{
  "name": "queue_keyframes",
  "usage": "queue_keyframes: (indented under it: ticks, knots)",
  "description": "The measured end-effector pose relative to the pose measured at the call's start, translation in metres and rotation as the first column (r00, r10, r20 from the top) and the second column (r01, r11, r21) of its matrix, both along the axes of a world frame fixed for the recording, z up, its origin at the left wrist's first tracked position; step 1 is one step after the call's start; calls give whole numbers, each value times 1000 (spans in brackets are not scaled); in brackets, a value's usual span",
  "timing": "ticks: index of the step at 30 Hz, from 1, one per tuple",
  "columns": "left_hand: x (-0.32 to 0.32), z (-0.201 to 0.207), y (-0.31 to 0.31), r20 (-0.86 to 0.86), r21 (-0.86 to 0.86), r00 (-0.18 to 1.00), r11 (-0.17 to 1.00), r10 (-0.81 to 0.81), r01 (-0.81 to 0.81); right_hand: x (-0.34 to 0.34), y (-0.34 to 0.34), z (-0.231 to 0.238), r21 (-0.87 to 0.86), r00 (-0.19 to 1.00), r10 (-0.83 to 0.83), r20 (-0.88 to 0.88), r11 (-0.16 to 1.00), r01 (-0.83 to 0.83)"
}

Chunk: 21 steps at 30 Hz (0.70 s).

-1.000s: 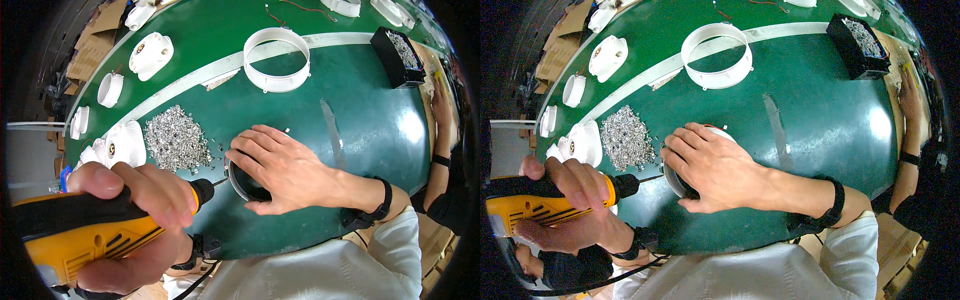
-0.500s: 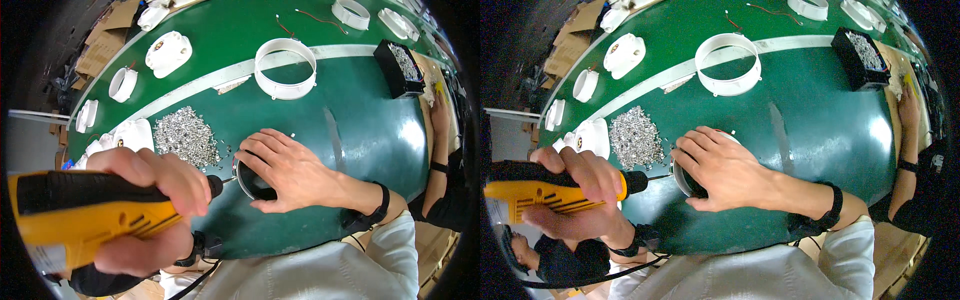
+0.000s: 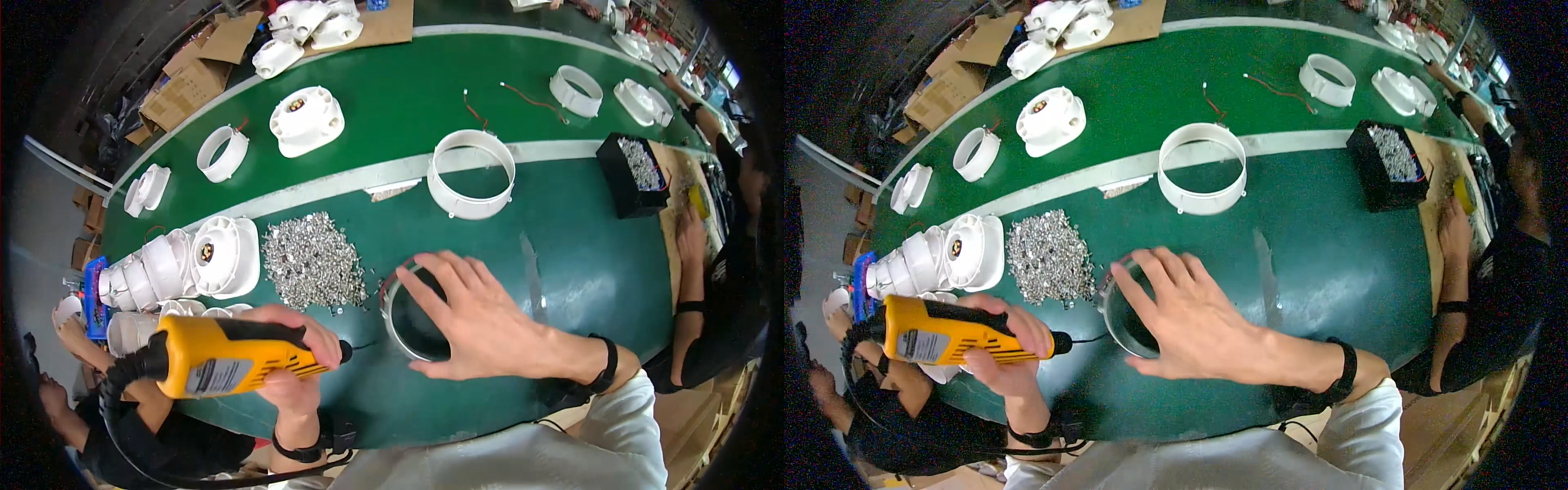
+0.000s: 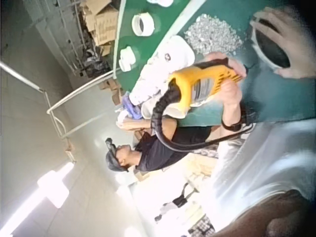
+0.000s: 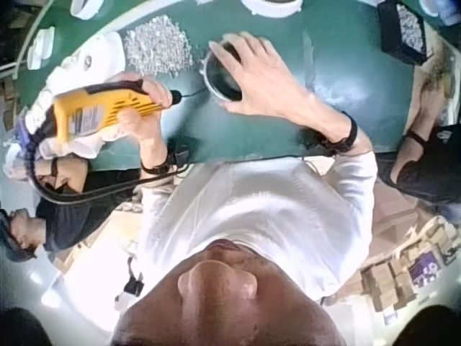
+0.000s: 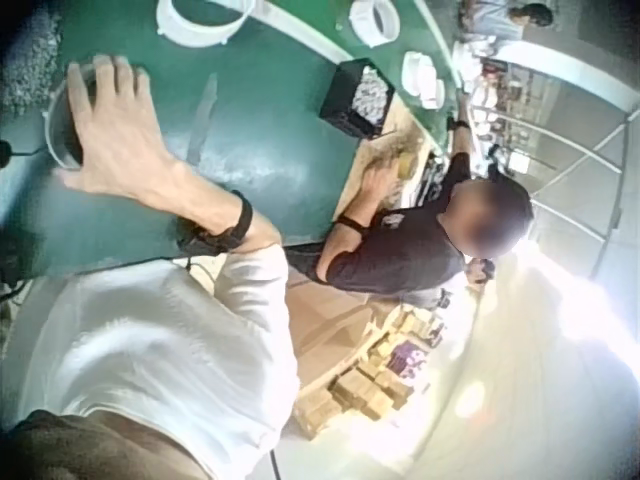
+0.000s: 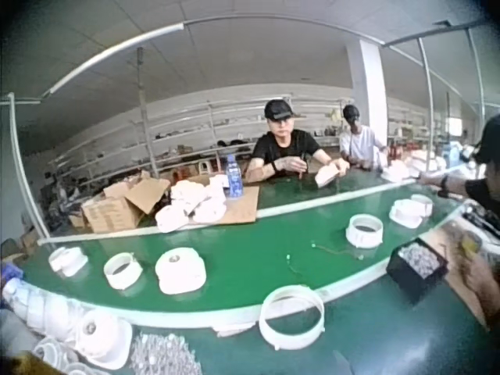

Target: The person uses a yellow power drill to fasten screws into white circular plastic housings on a green assembly table. They repeatedly pick up a housing, align it, drive screws into it, and then move the finished unit aside to make room for the next one. The process is repetitive and involves handling small metal screws and the plastic components.

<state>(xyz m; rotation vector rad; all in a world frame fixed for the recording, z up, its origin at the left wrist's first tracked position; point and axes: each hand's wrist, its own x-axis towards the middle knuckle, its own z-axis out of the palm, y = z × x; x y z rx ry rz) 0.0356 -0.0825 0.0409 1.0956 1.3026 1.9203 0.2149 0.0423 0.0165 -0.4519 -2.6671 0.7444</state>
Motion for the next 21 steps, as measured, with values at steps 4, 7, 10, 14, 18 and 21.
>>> queue_keyframes:
  ticks: [4,7,10,14,18,21]
  knots:
    - [-5,-6,-4,86,43,996,999,12,-15,-34,60,37,256,980,-31,-196,963,82]
    - [-5,-5,-7,90,57,996,998,0,-5,-57,134,48,405,959,-45,-280,900,160]
    - [-8,-11,-7,121,83,993,997,-17,7,-65,185,37,492,957,-184,-226,826,275]
    - [-16,-16,-13,160,91,987,996,-4,-10,-62,183,14,271,902,-418,-105,861,430]
    - [-21,-19,-15,143,79,990,997,3,-14,-60,130,-20,308,785,-574,234,809,500]
    - [-25,-25,-13,29,92,999,996,16,-19,-50,111,-35,413,782,-551,291,810,417]
